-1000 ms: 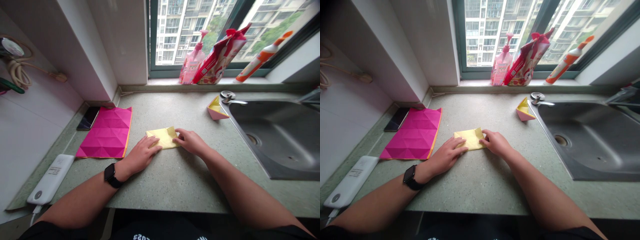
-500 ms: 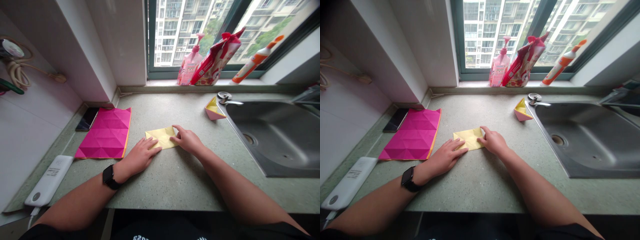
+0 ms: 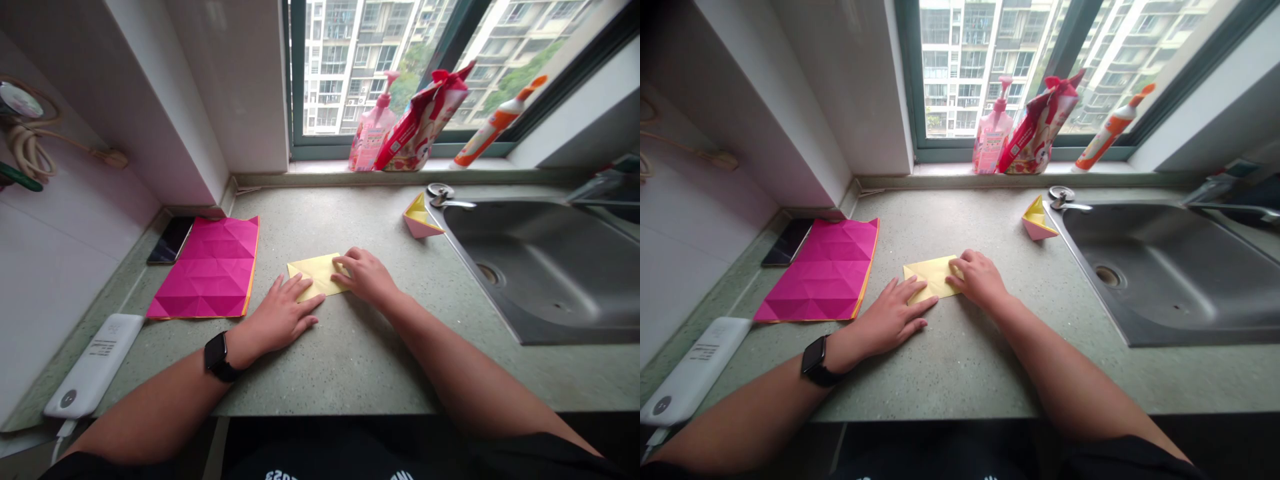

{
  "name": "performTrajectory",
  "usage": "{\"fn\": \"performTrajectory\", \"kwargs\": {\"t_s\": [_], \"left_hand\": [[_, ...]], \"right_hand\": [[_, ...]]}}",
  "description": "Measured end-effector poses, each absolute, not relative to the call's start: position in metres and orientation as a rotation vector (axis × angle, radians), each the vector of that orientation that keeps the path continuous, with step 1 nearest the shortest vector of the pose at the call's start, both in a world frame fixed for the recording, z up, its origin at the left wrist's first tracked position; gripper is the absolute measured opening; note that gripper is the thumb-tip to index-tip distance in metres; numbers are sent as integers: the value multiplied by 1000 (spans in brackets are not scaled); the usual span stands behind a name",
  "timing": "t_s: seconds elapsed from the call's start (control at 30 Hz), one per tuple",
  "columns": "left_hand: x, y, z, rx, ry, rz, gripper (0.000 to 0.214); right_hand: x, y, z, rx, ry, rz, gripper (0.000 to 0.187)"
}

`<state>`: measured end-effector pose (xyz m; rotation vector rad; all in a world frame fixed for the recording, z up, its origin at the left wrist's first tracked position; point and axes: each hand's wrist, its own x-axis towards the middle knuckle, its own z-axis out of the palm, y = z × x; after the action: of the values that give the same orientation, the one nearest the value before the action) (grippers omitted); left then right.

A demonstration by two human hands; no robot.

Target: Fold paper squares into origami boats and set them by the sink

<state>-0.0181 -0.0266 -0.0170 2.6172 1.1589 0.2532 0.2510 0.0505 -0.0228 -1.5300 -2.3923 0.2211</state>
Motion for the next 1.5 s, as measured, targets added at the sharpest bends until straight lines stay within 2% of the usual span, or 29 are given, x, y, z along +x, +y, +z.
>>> {"fn": "performTrajectory", "kwargs": {"t_s": [0.23, 0.37, 0.6, 0.77, 1.17, 1.5], "left_hand": [[-7, -28, -23, 2650, 1197, 221, 55], [3, -28, -28, 2679, 1109, 241, 62], [20, -30, -29, 2710, 1181, 235, 59], [45, -30, -27, 2731, 1211, 131, 62], [83, -25, -17, 2573, 1383, 49, 65], [44, -26, -22, 2604, 1261, 166, 55]], "right_hand": [[267, 70, -37, -1461, -2400, 257, 25], [271, 78, -40, -1425, -2404, 266, 27], [272, 83, -47, -1382, -2350, 293, 28], [276, 87, -52, -1365, -2239, 365, 35], [276, 86, -53, -1346, -2208, 363, 22], [278, 85, -56, -1363, -2226, 310, 23]]}}
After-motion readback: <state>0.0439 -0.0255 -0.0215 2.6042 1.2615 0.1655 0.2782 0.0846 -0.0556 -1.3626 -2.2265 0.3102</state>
